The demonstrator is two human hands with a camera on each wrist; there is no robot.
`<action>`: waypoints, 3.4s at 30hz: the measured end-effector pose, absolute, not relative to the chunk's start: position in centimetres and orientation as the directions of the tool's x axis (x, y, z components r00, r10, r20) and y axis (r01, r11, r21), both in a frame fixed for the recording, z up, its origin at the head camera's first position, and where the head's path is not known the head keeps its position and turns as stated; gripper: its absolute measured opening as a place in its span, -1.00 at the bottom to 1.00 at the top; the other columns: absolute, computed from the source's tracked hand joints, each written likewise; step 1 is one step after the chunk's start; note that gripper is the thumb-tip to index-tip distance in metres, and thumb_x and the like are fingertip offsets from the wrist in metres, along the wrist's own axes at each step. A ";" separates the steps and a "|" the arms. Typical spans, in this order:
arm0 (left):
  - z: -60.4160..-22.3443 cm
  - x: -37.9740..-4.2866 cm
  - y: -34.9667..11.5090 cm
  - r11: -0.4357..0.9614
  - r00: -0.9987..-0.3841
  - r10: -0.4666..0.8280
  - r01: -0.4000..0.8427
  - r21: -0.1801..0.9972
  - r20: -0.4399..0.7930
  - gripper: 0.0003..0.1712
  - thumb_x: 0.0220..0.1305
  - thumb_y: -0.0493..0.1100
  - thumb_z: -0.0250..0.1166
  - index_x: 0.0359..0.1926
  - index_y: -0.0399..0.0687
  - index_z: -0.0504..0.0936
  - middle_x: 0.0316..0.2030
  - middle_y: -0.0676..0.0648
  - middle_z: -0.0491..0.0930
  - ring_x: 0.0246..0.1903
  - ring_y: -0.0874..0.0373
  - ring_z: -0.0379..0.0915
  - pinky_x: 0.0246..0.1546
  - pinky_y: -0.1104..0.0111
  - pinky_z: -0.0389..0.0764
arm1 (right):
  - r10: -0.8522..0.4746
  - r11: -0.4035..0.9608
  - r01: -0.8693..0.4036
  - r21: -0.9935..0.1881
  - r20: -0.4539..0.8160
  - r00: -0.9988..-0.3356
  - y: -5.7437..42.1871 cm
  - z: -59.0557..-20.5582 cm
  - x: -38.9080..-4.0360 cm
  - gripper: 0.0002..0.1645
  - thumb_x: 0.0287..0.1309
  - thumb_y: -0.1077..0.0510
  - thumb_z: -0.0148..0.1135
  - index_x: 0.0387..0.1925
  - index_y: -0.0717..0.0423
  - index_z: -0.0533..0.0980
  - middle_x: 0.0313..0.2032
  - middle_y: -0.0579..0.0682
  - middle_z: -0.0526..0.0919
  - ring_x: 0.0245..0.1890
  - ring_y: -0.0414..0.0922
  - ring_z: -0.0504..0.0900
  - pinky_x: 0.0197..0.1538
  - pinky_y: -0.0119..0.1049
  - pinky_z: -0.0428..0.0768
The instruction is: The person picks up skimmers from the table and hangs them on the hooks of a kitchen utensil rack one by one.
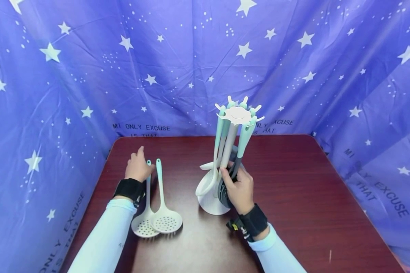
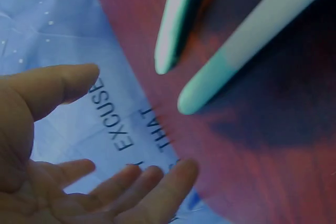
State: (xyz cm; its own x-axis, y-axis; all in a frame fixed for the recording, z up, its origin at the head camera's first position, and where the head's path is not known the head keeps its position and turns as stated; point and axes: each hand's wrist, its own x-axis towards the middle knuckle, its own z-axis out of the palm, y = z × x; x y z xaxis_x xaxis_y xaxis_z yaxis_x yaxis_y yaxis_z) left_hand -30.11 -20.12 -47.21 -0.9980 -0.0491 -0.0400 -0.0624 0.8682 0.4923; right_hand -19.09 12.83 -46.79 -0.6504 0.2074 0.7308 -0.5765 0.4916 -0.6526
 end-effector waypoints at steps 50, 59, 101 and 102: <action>-46.5 -30.3 -23.0 0.812 -0.939 -0.213 -0.017 0.583 0.269 -0.29 0.22 -0.25 0.36 0.42 -0.17 0.48 -0.04 -0.31 0.62 -0.07 -0.31 0.54 0.03 -0.15 0.50 | 0.181 0.508 -0.598 -0.620 0.756 -0.630 13.2 -47.0 -19.7 -0.80 0.22 0.27 0.45 -0.10 0.19 0.73 -0.27 0.09 0.78 -0.32 -0.10 0.68 -0.27 -0.44 0.53; -42.1 -29.4 -21.9 0.742 -0.890 -0.214 0.121 0.660 0.403 -0.31 0.26 -0.29 0.31 0.43 0.02 0.50 -0.03 -0.23 0.66 -0.10 -0.15 0.67 0.04 0.00 0.57 | 0.190 0.517 -0.596 -0.615 0.761 -0.620 13.4 -47.0 -19.7 -0.80 0.20 0.28 0.45 -0.12 0.19 0.73 -0.29 0.08 0.77 -0.36 -0.11 0.66 -0.29 -0.43 0.52; -32.1 -19.2 -6.5 0.194 -0.601 0.105 0.794 0.576 0.792 -0.58 0.25 -0.42 0.42 0.14 -0.16 0.73 0.01 -0.05 0.76 -0.23 0.16 0.69 -0.24 0.41 0.71 | 0.177 0.488 -0.640 -0.594 0.785 -0.594 13.1 -47.1 -19.7 -0.72 0.17 0.34 0.46 -0.06 0.12 0.73 -0.29 0.06 0.77 -0.46 -0.12 0.60 -0.41 -0.40 0.44; -32.1 -19.2 -6.4 0.196 -0.600 0.112 0.795 0.574 0.792 -0.57 0.25 -0.42 0.42 0.14 -0.16 0.73 0.01 -0.06 0.76 -0.22 0.16 0.69 -0.23 0.41 0.71 | 0.178 0.488 -0.641 -0.592 0.787 -0.591 13.1 -47.1 -19.8 -0.72 0.16 0.34 0.47 -0.07 0.13 0.73 -0.29 0.07 0.77 -0.46 -0.12 0.60 -0.41 -0.40 0.44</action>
